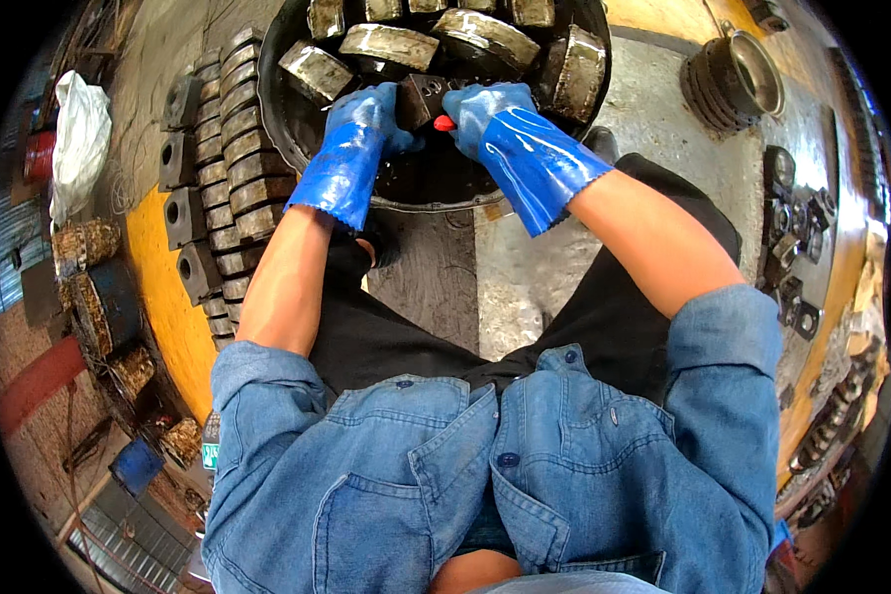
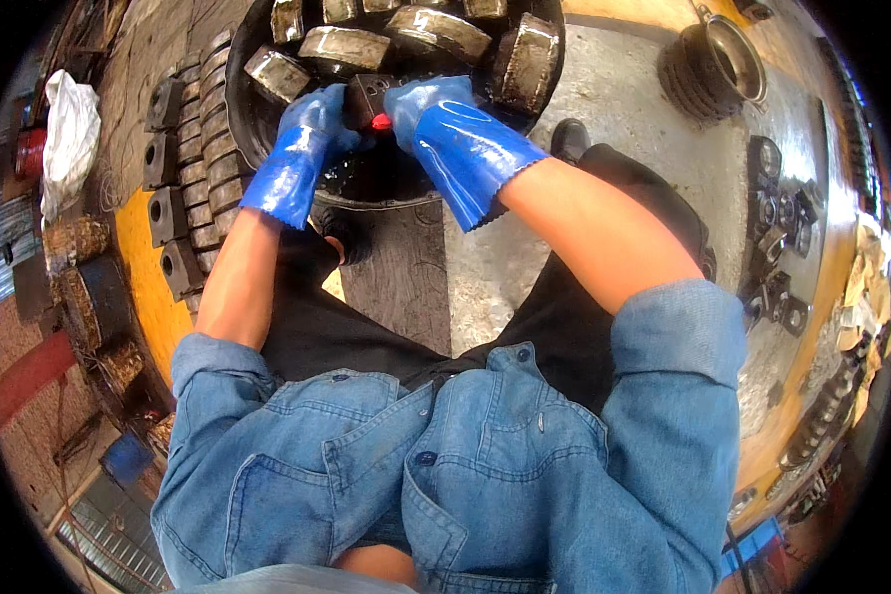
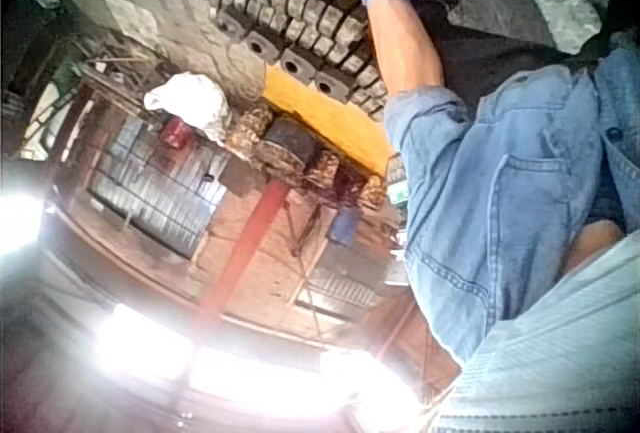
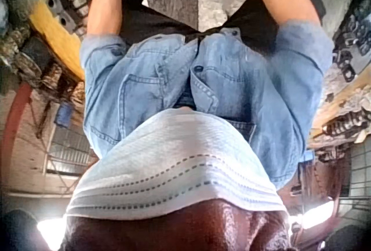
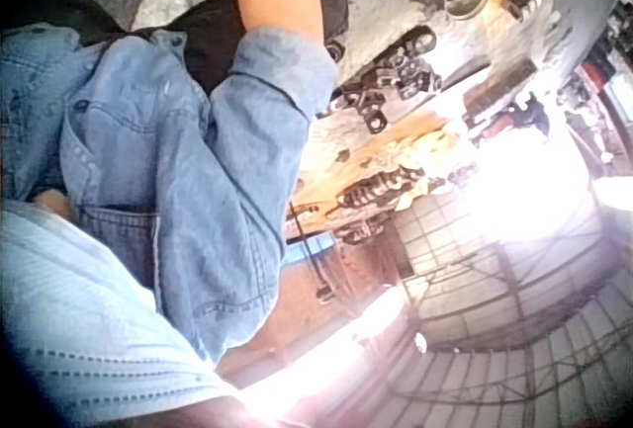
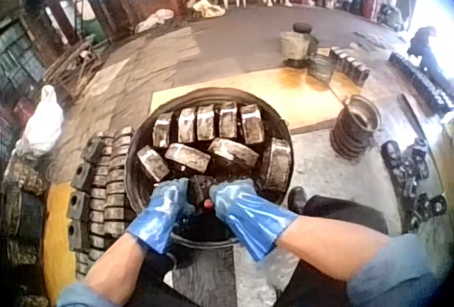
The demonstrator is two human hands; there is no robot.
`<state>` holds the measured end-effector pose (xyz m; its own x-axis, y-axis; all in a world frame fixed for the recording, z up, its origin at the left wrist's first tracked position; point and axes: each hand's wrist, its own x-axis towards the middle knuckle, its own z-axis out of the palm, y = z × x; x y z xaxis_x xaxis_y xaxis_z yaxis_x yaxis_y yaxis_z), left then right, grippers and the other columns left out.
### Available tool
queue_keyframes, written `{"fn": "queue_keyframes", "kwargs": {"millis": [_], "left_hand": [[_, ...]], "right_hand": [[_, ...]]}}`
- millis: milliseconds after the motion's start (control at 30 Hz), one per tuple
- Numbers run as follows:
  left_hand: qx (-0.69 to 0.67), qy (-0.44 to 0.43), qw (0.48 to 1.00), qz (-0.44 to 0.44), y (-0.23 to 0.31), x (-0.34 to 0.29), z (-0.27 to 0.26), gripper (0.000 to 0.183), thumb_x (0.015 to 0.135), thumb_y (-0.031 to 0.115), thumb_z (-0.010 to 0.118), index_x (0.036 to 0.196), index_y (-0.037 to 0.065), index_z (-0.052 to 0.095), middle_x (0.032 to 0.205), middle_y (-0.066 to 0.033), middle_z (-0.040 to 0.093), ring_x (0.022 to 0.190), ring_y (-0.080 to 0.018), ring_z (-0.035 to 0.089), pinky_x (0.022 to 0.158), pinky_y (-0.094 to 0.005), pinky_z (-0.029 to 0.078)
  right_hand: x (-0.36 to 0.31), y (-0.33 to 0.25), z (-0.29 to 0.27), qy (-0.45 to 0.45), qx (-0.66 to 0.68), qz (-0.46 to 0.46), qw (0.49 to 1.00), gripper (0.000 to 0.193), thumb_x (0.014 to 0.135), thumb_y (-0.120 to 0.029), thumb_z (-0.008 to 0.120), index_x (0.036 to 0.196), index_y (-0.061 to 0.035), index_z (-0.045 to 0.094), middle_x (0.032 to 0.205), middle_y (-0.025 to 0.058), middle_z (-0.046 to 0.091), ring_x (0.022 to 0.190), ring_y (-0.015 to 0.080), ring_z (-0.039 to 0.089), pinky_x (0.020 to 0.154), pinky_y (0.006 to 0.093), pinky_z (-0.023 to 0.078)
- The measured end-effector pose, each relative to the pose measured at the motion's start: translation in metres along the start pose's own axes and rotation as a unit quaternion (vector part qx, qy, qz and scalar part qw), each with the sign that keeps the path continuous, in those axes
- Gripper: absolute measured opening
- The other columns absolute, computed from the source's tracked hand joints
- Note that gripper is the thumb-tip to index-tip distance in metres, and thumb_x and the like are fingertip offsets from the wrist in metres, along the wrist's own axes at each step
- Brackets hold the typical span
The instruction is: The person cleans various metal blocks and components by dipping them into a barrel of dark liquid and scrubbing them with a brush.
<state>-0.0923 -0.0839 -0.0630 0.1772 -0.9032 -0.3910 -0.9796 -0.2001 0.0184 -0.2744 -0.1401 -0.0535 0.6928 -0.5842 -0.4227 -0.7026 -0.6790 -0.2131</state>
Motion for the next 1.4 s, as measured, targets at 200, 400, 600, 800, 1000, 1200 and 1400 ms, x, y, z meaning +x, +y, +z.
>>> {"fn": "queue_keyframes", "kwargs": {"millis": [200, 400, 600, 800, 1000, 1200, 1400], "left_hand": [[0.017, 0.006, 0.999, 0.042, 0.008, 0.01, 0.001, 0.069, 0.066, 0.044, 0.09, 0.123, 0.011, 0.07, 0.118, -0.0184, 0.074, 0.114, -0.037, 0.069, 0.101, -0.0465, 0.053], [0.032, 0.04, 0.994, 0.096, 0.033, 0.02, 0.003, 0.059, 0.069, 0.046, 0.088, 0.113, 0.01, 0.073, 0.112, -0.0172, 0.075, 0.111, -0.0359, 0.07, 0.098, -0.0461, 0.054], [0.058, -0.008, 0.994, 0.093, 0.045, 0.025, -0.001, 0.061, 0.071, 0.047, 0.088, 0.114, 0.007, 0.071, 0.115, -0.0197, 0.074, 0.113, -0.0372, 0.069, 0.099, -0.0467, 0.054], [-0.044, 0.035, 0.989, 0.139, -0.008, 0.017, 0.025, 0.083, 0.071, 0.046, 0.09, 0.138, 0.008, 0.06, 0.125, -0.0216, 0.07, 0.12, -0.0409, 0.066, 0.101, -0.0481, 0.053], [-0.222, -0.075, 0.968, 0.087, -0.062, 0.009, 0.051, 0.101, 0.072, 0.04, 0.094, 0.154, 0.004, 0.046, 0.129, -0.0221, 0.07, 0.121, -0.0328, 0.067, 0.102, -0.0414, 0.053], [-0.299, -0.098, 0.946, 0.083, -0.096, 0.006, 0.069, 0.09, 0.08, 0.027, 0.09, 0.154, 0.002, 0.046, 0.127, -0.016, 0.071, 0.116, -0.0231, 0.066, 0.1, -0.0377, 0.053], [-0.242, -0.092, 0.963, 0.076, -0.077, 0.004, 0.061, 0.105, 0.072, 0.035, 0.094, 0.154, -0.003, 0.041, 0.128, -0.024, 0.07, 0.12, -0.0302, 0.067, 0.103, -0.0402, 0.052]], "right_hand": [[0.011, 0.023, 0.014, -0.007, 0.042, 0.0, 0.999, 0.026, 0.092, -0.031, 0.066, 0.112, -0.0156, 0.072, 0.11, 0.0141, 0.076, 0.105, 0.0366, 0.072, 0.087, 0.049, 0.058], [0.006, 0.048, 0.005, 0.146, 0.139, 0.017, 0.979, 0.025, 0.091, -0.037, 0.072, 0.108, -0.0188, 0.074, 0.095, 0.0137, 0.076, 0.088, 0.0368, 0.073, 0.081, 0.0463, 0.059], [0.003, 0.059, 0.0, 0.144, 0.192, 0.036, 0.97, 0.024, 0.092, -0.036, 0.075, 0.109, -0.019, 0.075, 0.093, 0.0109, 0.077, 0.079, 0.0261, 0.073, 0.08, 0.039, 0.059], [-0.006, 0.064, -0.01, 0.169, 0.242, 0.026, 0.955, 0.027, 0.093, -0.034, 0.077, 0.114, -0.018, 0.076, 0.096, 0.0099, 0.078, 0.082, 0.0237, 0.074, 0.082, 0.038, 0.061], [-0.005, 0.068, -0.024, 0.233, 0.344, 0.008, 0.91, 0.027, 0.099, -0.029, 0.073, 0.123, -0.0161, 0.075, 0.108, 0.0056, 0.079, 0.087, 0.0175, 0.075, 0.082, 0.0341, 0.062], [-0.014, 0.039, -0.054, 0.207, 0.56, 0.09, 0.797, 0.022, 0.1, -0.031, 0.069, 0.103, -0.0113, 0.077, 0.081, 0.0025, 0.074, 0.067, 0.0123, 0.066, 0.062, 0.0306, 0.054], [0.028, 0.021, -0.006, 0.164, 0.675, -0.015, 0.719, 0.03, 0.102, -0.026, 0.07, 0.128, -0.0109, 0.072, 0.112, 0.0087, 0.078, 0.083, 0.0181, 0.076, 0.076, 0.0333, 0.065]]}}
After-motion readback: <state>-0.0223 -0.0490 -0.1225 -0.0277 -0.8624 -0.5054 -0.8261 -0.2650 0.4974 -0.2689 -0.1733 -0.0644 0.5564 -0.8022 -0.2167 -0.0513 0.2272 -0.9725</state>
